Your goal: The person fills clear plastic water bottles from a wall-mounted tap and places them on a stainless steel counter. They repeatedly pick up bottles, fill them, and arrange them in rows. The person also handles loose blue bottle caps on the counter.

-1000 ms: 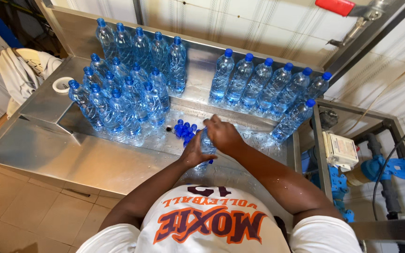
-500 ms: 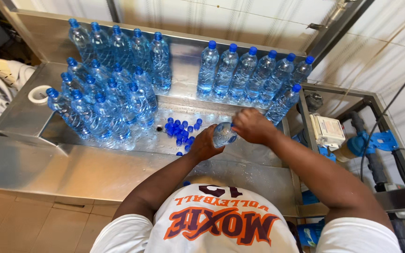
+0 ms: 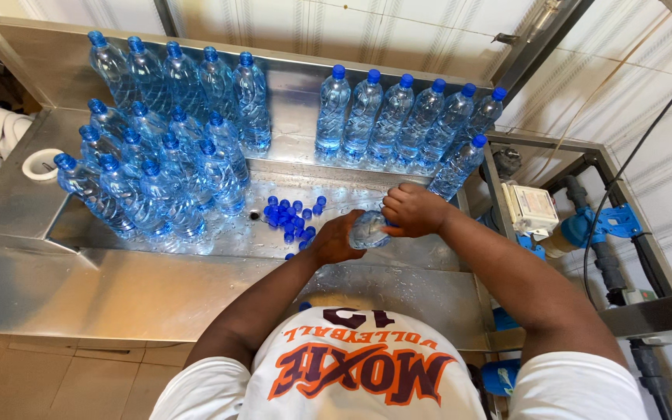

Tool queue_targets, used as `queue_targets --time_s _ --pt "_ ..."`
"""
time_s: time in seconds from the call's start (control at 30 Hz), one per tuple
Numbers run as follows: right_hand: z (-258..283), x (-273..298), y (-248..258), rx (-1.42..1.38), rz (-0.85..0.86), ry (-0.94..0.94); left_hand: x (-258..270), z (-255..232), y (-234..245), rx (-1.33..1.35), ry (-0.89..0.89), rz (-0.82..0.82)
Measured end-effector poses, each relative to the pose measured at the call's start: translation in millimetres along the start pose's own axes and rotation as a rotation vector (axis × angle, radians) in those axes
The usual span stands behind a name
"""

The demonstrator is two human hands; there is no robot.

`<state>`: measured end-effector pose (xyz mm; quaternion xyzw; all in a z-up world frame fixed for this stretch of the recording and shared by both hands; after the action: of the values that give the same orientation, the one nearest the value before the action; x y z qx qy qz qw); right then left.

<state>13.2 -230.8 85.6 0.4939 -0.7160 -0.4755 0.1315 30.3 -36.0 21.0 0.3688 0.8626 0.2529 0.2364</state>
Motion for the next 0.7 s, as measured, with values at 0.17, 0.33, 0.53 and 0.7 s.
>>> queue_targets --time_s 0.17,0.33,0.53,0.7 --pt "1 5 -10 -0.263 0.174 -0.741 -3 4 -4 -0.132 0.097 -0.107" --pt "-6 19 -39 -0.521 0.829 -1.348 -4 -1 -30 -0.578 -0.046 -0.199" --pt "-15 26 -22 -0.744 0.837 -1.331 -27 6 -39 -0.773 -0.156 -0.262" --pt "-35 20 -7 -0.953 0.522 -1.363 -50 -6 -26 -0.303 -0.193 -0.412"
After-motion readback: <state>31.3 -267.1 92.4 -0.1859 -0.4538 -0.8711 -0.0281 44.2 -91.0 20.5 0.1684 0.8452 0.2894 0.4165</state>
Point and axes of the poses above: each hand's wrist, its own x-axis away from the middle knuckle, its own y-axis out of the back of the hand, z = x × y, the point moved 3 cm from there along -x, towards the middle knuckle, and after that the axes turned 5 degrees about -y, right-handed, at the moved point
